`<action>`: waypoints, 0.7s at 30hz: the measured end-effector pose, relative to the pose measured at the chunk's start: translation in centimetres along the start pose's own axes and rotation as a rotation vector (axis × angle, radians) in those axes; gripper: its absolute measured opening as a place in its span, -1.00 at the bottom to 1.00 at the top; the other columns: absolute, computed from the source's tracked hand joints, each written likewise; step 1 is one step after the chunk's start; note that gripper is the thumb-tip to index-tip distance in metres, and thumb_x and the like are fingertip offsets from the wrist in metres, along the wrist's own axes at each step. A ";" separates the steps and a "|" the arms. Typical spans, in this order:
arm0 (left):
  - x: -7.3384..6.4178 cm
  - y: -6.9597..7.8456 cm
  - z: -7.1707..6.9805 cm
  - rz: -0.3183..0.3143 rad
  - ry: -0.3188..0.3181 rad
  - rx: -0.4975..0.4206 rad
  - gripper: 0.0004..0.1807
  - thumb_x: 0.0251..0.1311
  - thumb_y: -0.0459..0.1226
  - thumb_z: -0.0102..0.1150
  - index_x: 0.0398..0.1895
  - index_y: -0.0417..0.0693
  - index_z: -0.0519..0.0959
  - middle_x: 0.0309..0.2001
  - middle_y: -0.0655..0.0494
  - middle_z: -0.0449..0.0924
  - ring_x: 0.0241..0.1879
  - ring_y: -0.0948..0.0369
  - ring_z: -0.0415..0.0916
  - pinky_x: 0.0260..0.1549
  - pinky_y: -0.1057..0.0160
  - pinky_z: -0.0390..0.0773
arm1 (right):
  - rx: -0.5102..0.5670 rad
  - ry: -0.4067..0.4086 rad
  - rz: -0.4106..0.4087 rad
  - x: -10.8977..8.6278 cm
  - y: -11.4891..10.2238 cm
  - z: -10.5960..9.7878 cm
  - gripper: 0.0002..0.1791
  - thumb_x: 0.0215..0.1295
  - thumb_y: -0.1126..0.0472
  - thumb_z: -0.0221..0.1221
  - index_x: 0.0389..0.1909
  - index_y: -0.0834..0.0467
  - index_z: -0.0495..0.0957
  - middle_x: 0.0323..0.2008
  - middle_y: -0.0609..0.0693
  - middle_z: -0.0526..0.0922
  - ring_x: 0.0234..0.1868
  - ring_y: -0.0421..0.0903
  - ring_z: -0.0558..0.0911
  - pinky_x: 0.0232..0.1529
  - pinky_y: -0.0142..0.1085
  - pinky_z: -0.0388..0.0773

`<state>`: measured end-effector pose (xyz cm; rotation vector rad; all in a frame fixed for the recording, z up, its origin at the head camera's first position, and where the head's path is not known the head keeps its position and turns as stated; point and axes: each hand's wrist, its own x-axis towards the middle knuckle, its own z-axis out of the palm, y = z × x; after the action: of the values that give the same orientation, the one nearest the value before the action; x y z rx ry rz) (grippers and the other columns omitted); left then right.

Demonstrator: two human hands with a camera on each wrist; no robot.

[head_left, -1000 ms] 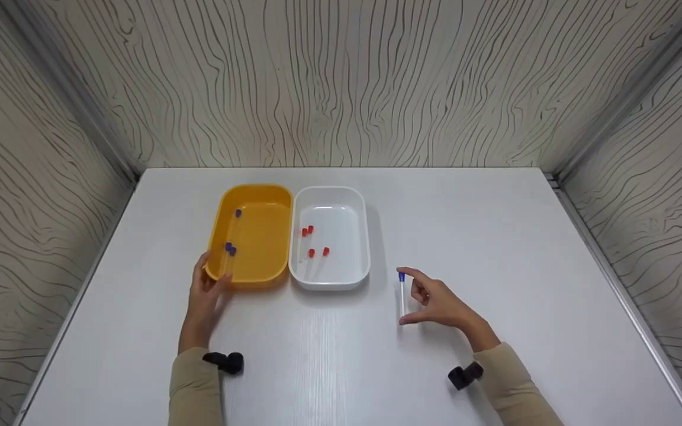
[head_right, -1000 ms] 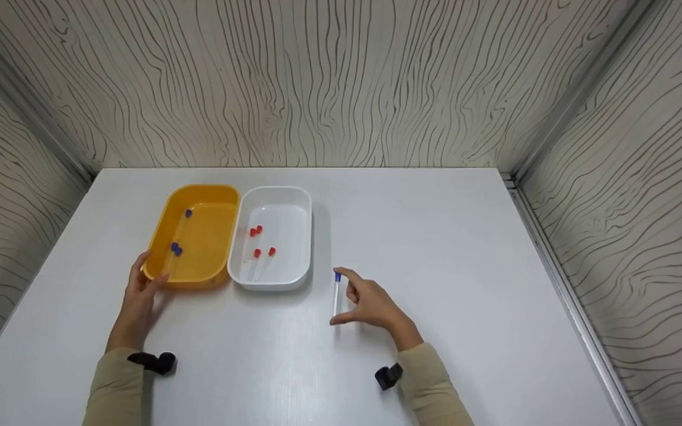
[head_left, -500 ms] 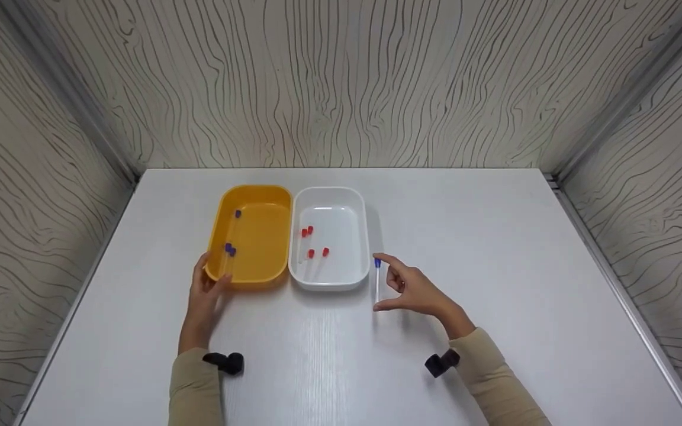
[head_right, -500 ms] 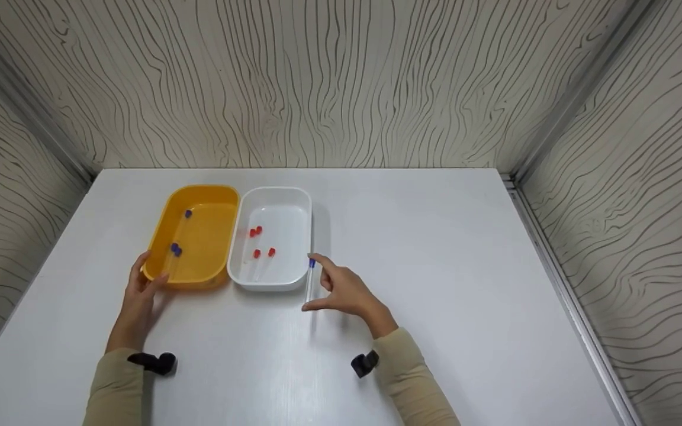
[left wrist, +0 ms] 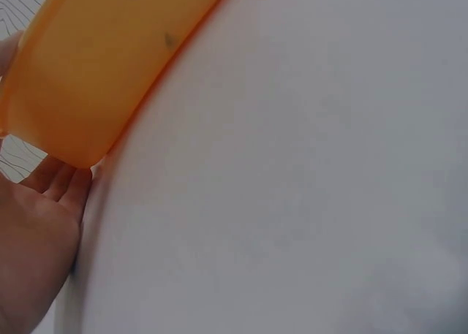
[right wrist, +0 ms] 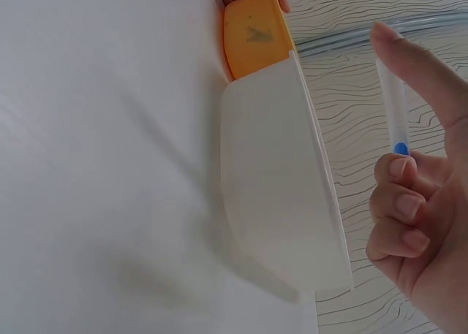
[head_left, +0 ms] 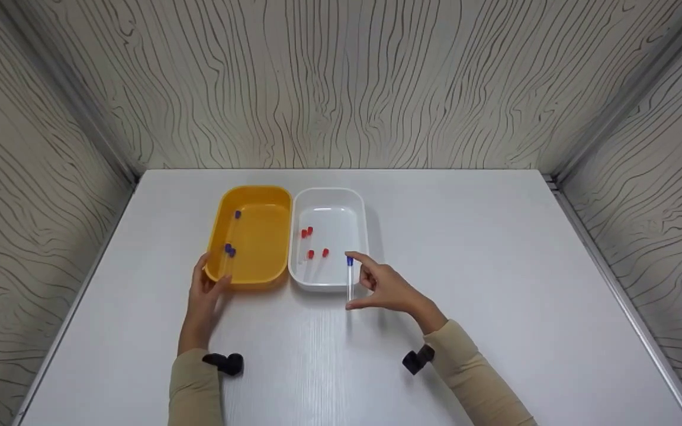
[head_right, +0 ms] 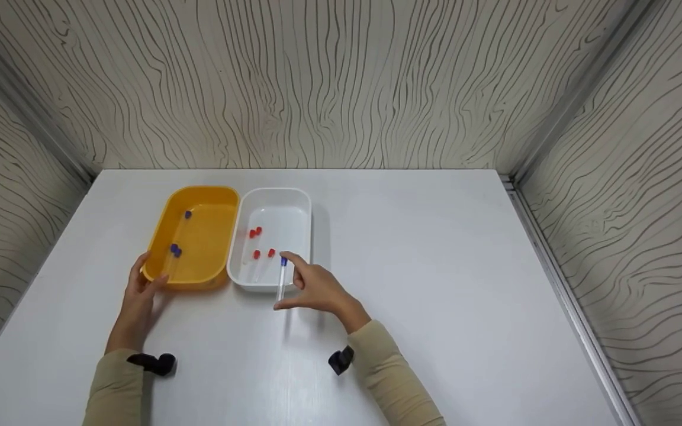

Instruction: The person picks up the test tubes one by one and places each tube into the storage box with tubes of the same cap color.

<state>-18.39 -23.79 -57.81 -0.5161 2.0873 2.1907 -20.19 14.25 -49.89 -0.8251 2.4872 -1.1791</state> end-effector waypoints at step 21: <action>-0.3 0.2 0.0 -0.058 -0.016 -0.043 -0.23 0.29 -0.06 0.15 0.42 0.68 -0.03 0.56 0.27 -0.06 0.48 0.20 0.07 0.55 0.01 0.00 | -0.031 -0.004 -0.049 4.9 -2.3 2.8 0.01 -0.09 -0.03 0.48 0.39 0.10 0.20 -0.54 -0.16 0.26 -0.53 -0.34 0.21 -0.43 -0.53 0.17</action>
<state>-18.11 -23.77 -57.54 -0.5541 1.9960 2.2040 -21.93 8.41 -49.83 -0.9008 2.5009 -1.1565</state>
